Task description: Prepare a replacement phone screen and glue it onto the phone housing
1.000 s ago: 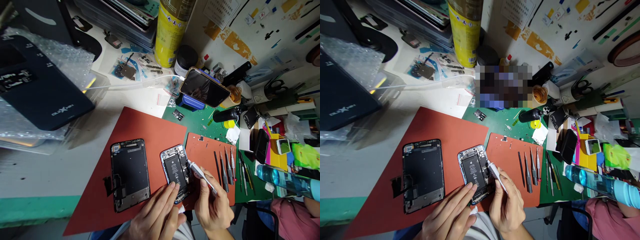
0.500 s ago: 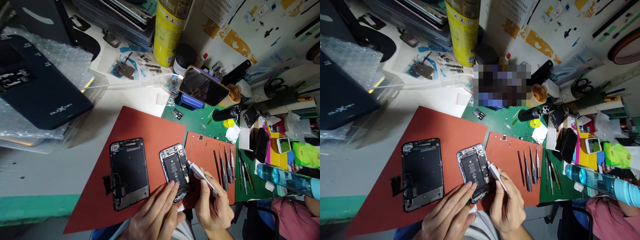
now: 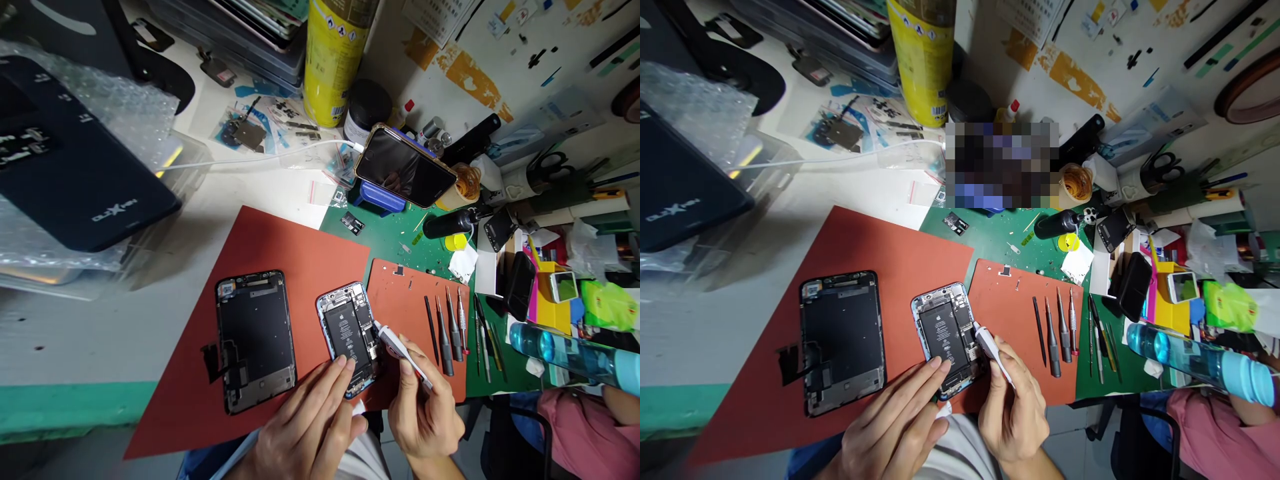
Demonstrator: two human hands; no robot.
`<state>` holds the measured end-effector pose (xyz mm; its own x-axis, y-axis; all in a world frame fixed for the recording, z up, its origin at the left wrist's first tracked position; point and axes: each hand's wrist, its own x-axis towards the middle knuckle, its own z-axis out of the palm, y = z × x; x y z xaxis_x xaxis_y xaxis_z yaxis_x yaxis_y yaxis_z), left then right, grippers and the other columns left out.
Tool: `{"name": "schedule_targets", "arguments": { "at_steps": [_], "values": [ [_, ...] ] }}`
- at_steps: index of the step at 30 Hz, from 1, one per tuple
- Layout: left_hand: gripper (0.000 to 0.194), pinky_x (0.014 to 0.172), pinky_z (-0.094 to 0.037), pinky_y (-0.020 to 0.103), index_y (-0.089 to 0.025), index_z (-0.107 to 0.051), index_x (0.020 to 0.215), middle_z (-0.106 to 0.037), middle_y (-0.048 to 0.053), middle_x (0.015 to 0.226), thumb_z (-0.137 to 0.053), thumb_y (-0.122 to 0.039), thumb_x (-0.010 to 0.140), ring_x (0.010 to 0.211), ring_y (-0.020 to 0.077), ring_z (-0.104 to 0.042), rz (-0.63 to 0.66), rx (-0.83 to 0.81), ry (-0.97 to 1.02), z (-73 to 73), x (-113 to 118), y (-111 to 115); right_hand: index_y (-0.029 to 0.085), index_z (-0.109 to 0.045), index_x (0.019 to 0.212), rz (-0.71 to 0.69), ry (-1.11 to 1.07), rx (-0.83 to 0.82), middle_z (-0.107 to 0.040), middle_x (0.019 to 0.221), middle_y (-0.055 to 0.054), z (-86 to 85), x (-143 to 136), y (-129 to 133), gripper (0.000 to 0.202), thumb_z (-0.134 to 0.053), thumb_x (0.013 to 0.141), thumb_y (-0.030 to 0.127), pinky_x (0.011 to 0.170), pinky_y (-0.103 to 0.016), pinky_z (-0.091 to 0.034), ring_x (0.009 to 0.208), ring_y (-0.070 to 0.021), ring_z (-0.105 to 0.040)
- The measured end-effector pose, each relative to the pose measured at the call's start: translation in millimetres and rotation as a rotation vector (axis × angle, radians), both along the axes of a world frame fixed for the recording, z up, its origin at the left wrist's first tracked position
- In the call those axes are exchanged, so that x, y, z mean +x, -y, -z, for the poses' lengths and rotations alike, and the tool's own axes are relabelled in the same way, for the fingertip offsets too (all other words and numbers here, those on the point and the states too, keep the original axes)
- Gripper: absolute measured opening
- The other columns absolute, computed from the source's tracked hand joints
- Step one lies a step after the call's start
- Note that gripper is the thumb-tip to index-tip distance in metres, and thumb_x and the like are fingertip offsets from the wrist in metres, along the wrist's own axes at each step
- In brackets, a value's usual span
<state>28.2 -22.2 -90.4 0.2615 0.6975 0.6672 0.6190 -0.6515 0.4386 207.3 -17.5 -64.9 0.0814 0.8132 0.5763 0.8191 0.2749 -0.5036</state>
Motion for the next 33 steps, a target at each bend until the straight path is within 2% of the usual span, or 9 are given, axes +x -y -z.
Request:
{"name": "schedule_targets", "arguments": {
  "at_steps": [5, 13, 23, 33],
  "values": [
    [0.029, 0.095, -0.067, 0.042, -0.008, -0.071, 0.093, -0.084, 0.026, 0.109, -0.052, -0.019, 0.112, 0.12, 0.0347, -0.08, 0.008, 0.002, -0.007, -0.6, -0.3, 0.1, 0.013, -0.074, 0.132, 0.002, -0.025, 0.002, -0.085, 0.115, -0.009, 0.9, 1.5, 2.6, 0.041, -0.074, 0.094, -0.003, 0.088, -0.039, -0.075, 0.1, -0.0269, -0.086],
    [0.028, 0.099, -0.067, 0.042, -0.009, -0.07, 0.092, -0.084, 0.026, 0.111, -0.052, -0.019, 0.111, 0.125, 0.0341, -0.077, 0.003, -0.008, 0.007, 0.1, 0.3, 0.8, 0.016, -0.074, 0.13, 0.038, -0.013, -0.018, -0.085, 0.112, -0.008, -0.5, 2.5, 6.7, 0.04, -0.074, 0.095, -0.001, 0.084, -0.04, -0.076, 0.097, -0.0273, -0.086],
    [0.029, 0.091, -0.068, 0.042, -0.008, -0.069, 0.092, -0.084, 0.026, 0.106, -0.05, -0.018, 0.112, 0.116, 0.0342, -0.081, 0.006, 0.012, -0.007, -1.1, 0.6, -1.6, 0.014, -0.074, 0.135, 0.017, -0.027, 0.01, -0.085, 0.116, -0.009, 1.8, 4.1, 10.1, 0.048, -0.074, 0.092, -0.007, 0.087, -0.039, -0.075, 0.1, -0.0264, -0.086],
    [0.026, 0.098, -0.066, 0.042, -0.009, -0.069, 0.093, -0.084, 0.027, 0.11, -0.053, -0.018, 0.111, 0.123, 0.0347, -0.079, 0.011, -0.007, -0.003, -0.6, -0.4, 0.2, 0.015, -0.072, 0.139, 0.016, -0.006, 0.037, -0.085, 0.116, -0.009, 2.3, 5.2, 13.7, 0.05, -0.075, 0.093, -0.005, 0.082, -0.039, -0.076, 0.097, -0.0272, -0.086]
  ]
}}
